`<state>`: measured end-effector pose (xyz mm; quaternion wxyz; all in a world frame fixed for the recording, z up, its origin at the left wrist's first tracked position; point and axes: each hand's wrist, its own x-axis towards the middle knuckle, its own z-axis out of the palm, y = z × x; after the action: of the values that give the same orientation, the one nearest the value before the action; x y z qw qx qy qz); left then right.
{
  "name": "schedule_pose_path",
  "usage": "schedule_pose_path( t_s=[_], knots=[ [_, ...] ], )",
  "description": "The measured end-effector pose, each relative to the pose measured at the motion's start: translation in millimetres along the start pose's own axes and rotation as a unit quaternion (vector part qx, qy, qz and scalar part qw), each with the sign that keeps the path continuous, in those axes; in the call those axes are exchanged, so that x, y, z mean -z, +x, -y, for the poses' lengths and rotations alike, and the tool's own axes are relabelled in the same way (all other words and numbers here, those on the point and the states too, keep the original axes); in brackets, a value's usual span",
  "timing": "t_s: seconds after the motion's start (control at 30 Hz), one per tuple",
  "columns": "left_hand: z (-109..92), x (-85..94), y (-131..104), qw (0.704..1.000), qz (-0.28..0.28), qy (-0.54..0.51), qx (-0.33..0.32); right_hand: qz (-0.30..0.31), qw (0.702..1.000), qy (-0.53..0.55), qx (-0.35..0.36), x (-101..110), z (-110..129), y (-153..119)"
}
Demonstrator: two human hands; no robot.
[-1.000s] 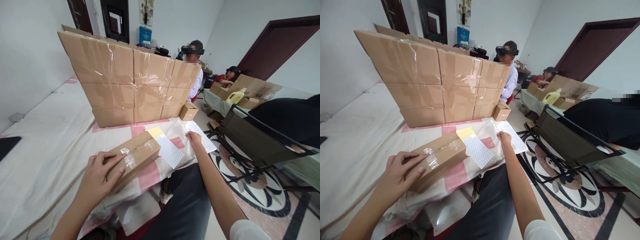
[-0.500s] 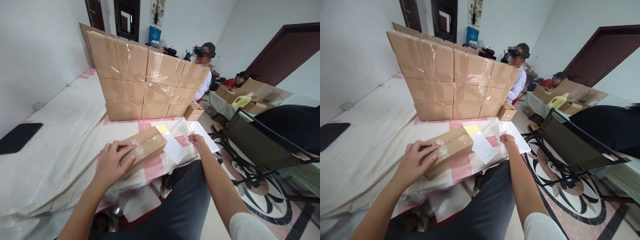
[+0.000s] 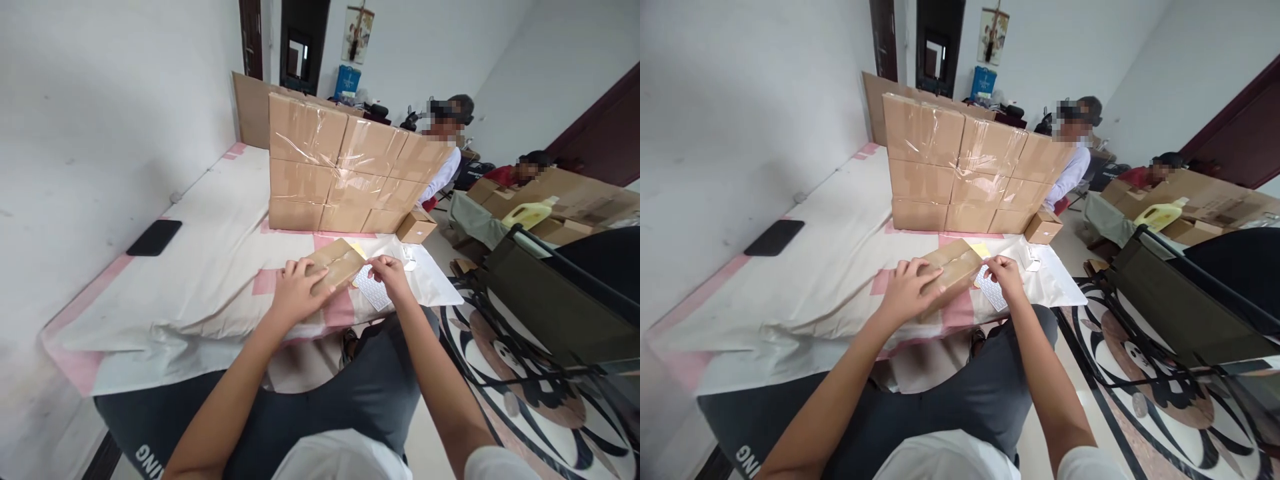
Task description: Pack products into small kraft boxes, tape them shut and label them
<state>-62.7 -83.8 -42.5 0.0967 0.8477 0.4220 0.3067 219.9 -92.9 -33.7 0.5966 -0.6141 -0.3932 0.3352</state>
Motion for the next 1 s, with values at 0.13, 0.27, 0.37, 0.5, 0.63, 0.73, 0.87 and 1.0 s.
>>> schedule_pose_path(
  t_s=[0.13,0.27,0.37,0.5,0.63,0.73,0.87,1.0],
  knots=[
    [-23,-1.0,-5,0.999,0.019,0.032,0.025,0.121,0.99,-0.072,0.012,-25,33,-3],
    [-29,-3.8,-6,0.998,0.012,0.042,0.044,0.228,0.94,-0.25,-0.045,-31,66,8],
    [-26,-5.0,-6,0.999,0.009,0.034,0.039,0.314,0.875,-0.366,-0.034,-37,86,19],
    [-20,-3.9,-7,0.999,0.005,0.018,0.039,0.315,0.883,-0.347,-0.039,-55,99,34],
    [-17,-2.1,-7,0.999,-0.001,0.021,0.028,0.297,0.886,-0.335,-0.124,-71,98,42],
    [-16,-2.0,-6,1.0,-0.004,0.02,0.017,0.261,0.868,-0.401,-0.131,-77,93,45],
    [-15,-3.3,-6,1.0,-0.005,0.02,0.015,0.224,0.849,-0.459,-0.133,-79,86,50],
    [-14,-4.0,-6,1.0,-0.005,0.022,0.014,0.204,0.83,-0.501,-0.134,-83,83,55]
  ],
)
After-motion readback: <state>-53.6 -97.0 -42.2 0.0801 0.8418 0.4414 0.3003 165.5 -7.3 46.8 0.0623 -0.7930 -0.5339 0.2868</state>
